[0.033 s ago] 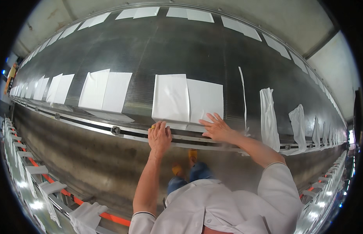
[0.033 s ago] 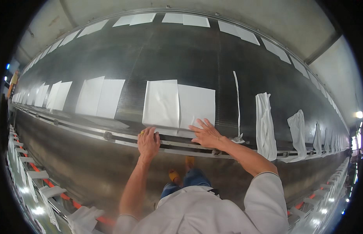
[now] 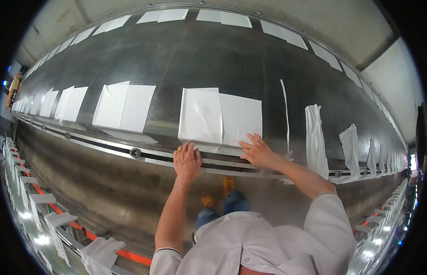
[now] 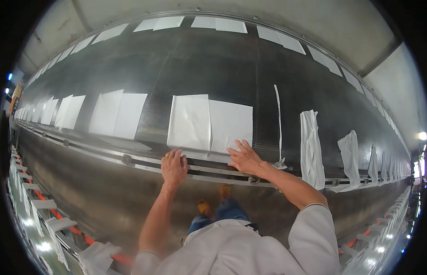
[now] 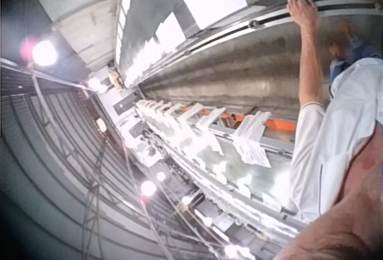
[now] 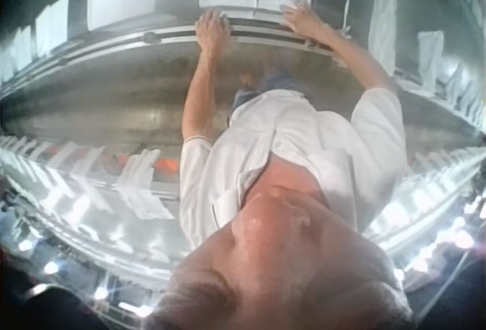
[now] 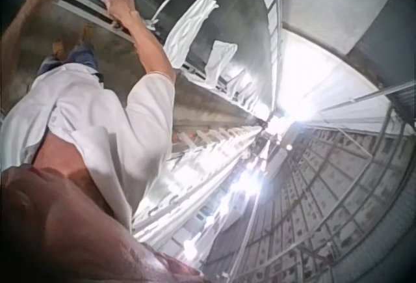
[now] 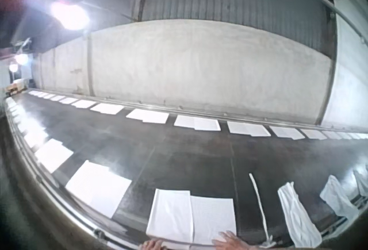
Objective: The person repeatedly picks up white fabric pieces from a conveyor belt, unfolds them, and folds them into smaller rectangles. The folded items are placed back on the belt as the process continues.
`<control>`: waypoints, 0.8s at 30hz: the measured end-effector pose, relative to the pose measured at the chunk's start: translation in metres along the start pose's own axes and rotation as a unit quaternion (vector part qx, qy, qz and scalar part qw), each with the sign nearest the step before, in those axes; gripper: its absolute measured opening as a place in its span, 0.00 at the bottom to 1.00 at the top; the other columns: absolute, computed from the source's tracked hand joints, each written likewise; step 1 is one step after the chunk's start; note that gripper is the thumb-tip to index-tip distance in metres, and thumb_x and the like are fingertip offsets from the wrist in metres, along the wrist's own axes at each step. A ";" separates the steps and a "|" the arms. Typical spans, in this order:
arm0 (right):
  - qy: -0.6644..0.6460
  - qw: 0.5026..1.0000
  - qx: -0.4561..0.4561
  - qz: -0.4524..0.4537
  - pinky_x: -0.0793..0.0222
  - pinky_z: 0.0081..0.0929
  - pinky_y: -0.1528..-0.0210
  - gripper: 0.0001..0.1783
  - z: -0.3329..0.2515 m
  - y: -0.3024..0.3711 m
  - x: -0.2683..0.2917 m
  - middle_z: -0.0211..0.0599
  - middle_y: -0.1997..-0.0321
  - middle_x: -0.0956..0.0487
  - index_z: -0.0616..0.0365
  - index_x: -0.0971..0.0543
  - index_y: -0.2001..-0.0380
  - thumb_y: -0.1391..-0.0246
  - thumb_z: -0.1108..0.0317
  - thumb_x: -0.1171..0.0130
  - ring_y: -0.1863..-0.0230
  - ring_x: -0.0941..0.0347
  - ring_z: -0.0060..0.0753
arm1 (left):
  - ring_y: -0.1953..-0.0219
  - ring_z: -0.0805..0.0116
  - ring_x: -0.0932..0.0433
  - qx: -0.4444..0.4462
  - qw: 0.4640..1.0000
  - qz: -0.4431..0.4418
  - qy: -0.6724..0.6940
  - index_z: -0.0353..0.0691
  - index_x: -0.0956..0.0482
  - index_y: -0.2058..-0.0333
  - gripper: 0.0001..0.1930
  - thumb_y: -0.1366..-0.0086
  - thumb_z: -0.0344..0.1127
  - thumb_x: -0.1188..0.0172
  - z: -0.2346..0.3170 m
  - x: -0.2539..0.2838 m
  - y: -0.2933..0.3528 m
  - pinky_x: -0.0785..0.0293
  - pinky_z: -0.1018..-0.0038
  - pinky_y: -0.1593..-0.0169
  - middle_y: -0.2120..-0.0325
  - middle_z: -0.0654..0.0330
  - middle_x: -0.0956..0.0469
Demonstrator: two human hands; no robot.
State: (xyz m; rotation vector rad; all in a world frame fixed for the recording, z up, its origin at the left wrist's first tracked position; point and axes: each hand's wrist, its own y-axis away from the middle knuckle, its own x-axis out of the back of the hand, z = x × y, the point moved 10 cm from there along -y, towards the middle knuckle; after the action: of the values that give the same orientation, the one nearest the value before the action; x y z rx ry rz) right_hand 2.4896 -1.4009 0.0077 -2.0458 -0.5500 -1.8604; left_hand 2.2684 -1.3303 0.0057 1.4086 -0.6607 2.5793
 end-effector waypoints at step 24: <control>0.017 0.965 0.249 -0.086 0.38 0.45 0.34 0.09 0.004 -0.017 -0.044 0.33 0.63 0.20 0.55 0.15 0.68 0.45 0.67 0.44 0.43 0.27 0.40 | 0.49 0.47 0.23 0.039 0.994 -0.037 -0.091 0.38 0.19 0.56 0.12 0.33 0.38 0.42 0.006 -0.024 -0.018 0.31 0.56 0.42 0.53 0.52 0.19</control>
State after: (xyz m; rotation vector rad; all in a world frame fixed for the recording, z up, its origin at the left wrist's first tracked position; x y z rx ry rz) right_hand 2.4817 -1.3873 -0.0369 -1.6705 -1.0902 -1.6264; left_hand 2.2915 -1.3149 -0.0054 1.6745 -0.5244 2.4655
